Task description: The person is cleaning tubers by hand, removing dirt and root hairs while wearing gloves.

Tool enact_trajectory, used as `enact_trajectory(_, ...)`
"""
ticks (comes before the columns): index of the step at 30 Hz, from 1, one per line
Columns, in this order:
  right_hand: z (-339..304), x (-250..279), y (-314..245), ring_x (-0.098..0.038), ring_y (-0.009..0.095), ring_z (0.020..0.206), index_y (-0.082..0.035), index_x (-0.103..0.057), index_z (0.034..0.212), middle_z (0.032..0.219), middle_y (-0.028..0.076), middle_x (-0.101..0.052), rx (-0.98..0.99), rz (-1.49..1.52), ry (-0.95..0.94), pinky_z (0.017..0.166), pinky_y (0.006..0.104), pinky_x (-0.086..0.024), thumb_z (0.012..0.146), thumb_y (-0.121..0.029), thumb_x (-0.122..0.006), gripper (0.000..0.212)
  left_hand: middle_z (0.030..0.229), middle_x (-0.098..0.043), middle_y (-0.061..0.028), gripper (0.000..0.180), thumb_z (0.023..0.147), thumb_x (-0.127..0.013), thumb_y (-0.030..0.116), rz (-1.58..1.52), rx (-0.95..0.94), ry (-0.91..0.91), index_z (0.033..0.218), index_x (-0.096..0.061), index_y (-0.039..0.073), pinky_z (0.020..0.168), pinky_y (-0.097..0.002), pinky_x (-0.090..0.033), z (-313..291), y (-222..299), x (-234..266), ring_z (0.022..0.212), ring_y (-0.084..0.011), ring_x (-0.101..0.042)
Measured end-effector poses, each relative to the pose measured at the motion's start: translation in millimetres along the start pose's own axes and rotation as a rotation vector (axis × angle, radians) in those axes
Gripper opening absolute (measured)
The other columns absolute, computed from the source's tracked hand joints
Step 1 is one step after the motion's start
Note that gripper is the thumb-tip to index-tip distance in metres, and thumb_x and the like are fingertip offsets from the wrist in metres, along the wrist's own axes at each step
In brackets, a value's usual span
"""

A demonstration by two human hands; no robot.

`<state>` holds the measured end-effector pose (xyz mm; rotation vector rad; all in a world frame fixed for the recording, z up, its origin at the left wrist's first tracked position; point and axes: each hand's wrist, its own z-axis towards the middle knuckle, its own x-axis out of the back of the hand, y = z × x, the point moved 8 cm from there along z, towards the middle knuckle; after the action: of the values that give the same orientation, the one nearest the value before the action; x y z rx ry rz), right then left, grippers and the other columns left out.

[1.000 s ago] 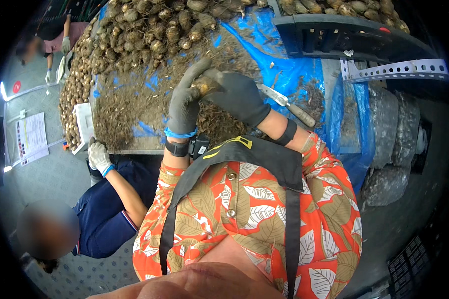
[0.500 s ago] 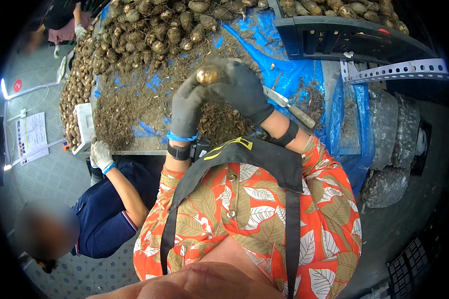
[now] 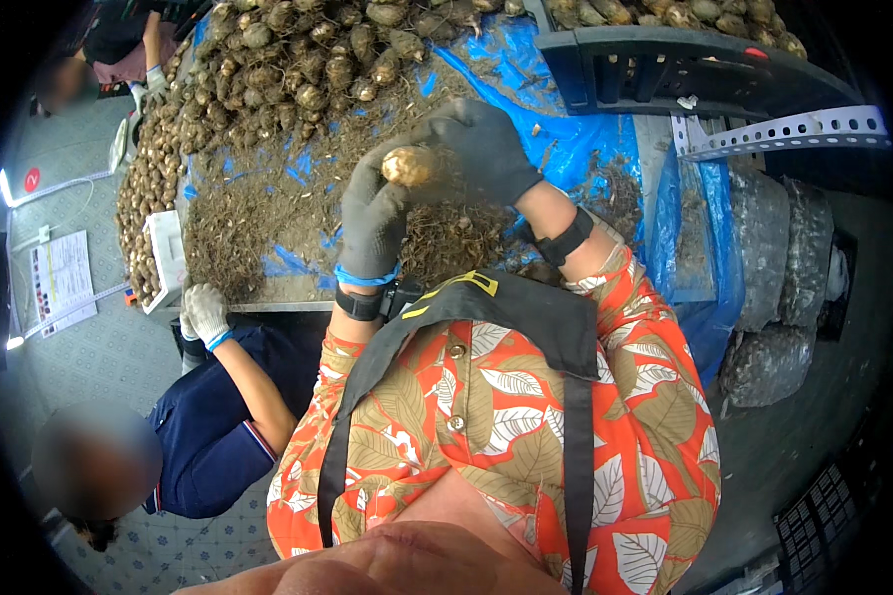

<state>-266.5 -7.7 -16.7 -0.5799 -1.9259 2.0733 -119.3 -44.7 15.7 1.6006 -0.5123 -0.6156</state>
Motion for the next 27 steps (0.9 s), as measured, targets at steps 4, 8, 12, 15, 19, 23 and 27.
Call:
enact_trajectory(4, -0.5, 13.4, -1.1, -0.063, 0.015, 0.089, -0.003, -0.069, 0.100, 0.097, 0.008, -0.068, 0.110, -0.034, -0.030, 0.079, 0.0311, -0.049, 0.089, -0.022, -0.058, 0.024, 0.123, -0.054, -0.0151, 0.057, 0.085, -0.062, 0.016, -0.299, 0.085, -0.078, 0.133, -0.040, -0.004, 0.085, -0.0375, -0.054, 5.1, 4.3, -6.9, 0.113, -0.0230, -0.055)
enact_trajectory(8, -11.3, -5.4, -47.4, -0.061, 0.021, 0.102, -0.004, -0.068, 0.109, 0.110, 0.010, -0.064, 0.274, -0.002, -0.154, 0.086, 0.0314, -0.048, 0.085, -0.021, -0.064, 0.030, 0.126, -0.052, -0.0163, 0.059, 0.087, -0.064, 0.022, -0.301, 0.041, -0.002, 0.133, -0.038, -0.005, 0.086, -0.0377, -0.056, 3.6, 2.7, -3.5, 0.111, -0.0258, -0.057)
enact_trajectory(12, -15.1, -7.3, -28.3, -0.062, 0.024, 0.092, -0.008, -0.069, 0.102, 0.099, 0.008, -0.065, 0.344, 0.076, -0.054, 0.082, 0.0332, -0.049, 0.081, -0.020, -0.068, 0.024, 0.124, -0.052, -0.0168, 0.064, 0.088, -0.065, 0.026, -0.415, 0.033, -0.063, 0.136, -0.033, -0.001, 0.082, -0.0371, -0.058, 7.6, 0.5, -5.8, 0.101, -0.0256, -0.062)
enact_trajectory(15, -14.5, -2.1, -1.3, -0.063, 0.023, 0.085, -0.008, -0.070, 0.095, 0.089, 0.007, -0.066, 0.118, -0.219, -0.121, 0.079, 0.0327, -0.049, 0.083, -0.024, -0.065, 0.020, 0.127, -0.051, -0.0185, 0.063, 0.087, -0.067, 0.022, -0.505, 0.001, -0.007, 0.135, -0.034, -0.001, 0.080, -0.0367, -0.058, 7.3, 0.3, 4.7, 0.099, -0.0249, -0.063)
enact_trajectory(19, -8.3, 25.6, 52.0, -0.063, 0.019, 0.079, -0.009, -0.069, 0.098, 0.077, 0.003, -0.065, -0.076, -0.474, -0.201, 0.076, 0.0314, -0.049, 0.085, -0.031, -0.061, 0.027, 0.122, -0.056, -0.0178, 0.068, 0.085, -0.068, 0.019, -0.465, -0.006, -0.040, 0.138, -0.030, 0.000, 0.075, -0.0342, -0.058, 9.5, 8.0, 12.9, 0.095, -0.0246, -0.065)
enact_trajectory(23, -10.6, -0.8, -44.9, -0.063, 0.018, 0.088, -0.007, -0.070, 0.103, 0.103, 0.006, -0.062, 0.120, 0.031, -0.231, 0.079, 0.0316, -0.050, 0.084, -0.027, -0.063, 0.028, 0.116, -0.059, -0.0156, 0.075, 0.083, -0.070, 0.014, -0.409, -0.072, -0.089, 0.143, -0.027, -0.002, 0.071, -0.0312, -0.056, 9.6, 3.5, 9.7, 0.094, -0.0228, -0.065)
enact_trajectory(27, -14.1, -24.9, -68.3, -0.061, 0.019, 0.096, -0.005, -0.072, 0.097, 0.127, 0.008, -0.053, 0.359, -0.130, -0.213, 0.083, 0.0318, -0.049, 0.082, -0.020, -0.063, 0.023, 0.123, -0.056, -0.0123, 0.070, 0.085, -0.071, 0.024, -0.243, 0.043, -0.056, 0.140, -0.035, -0.002, 0.076, -0.0264, -0.053, 14.1, 7.6, -6.1, 0.096, -0.0191, -0.062)
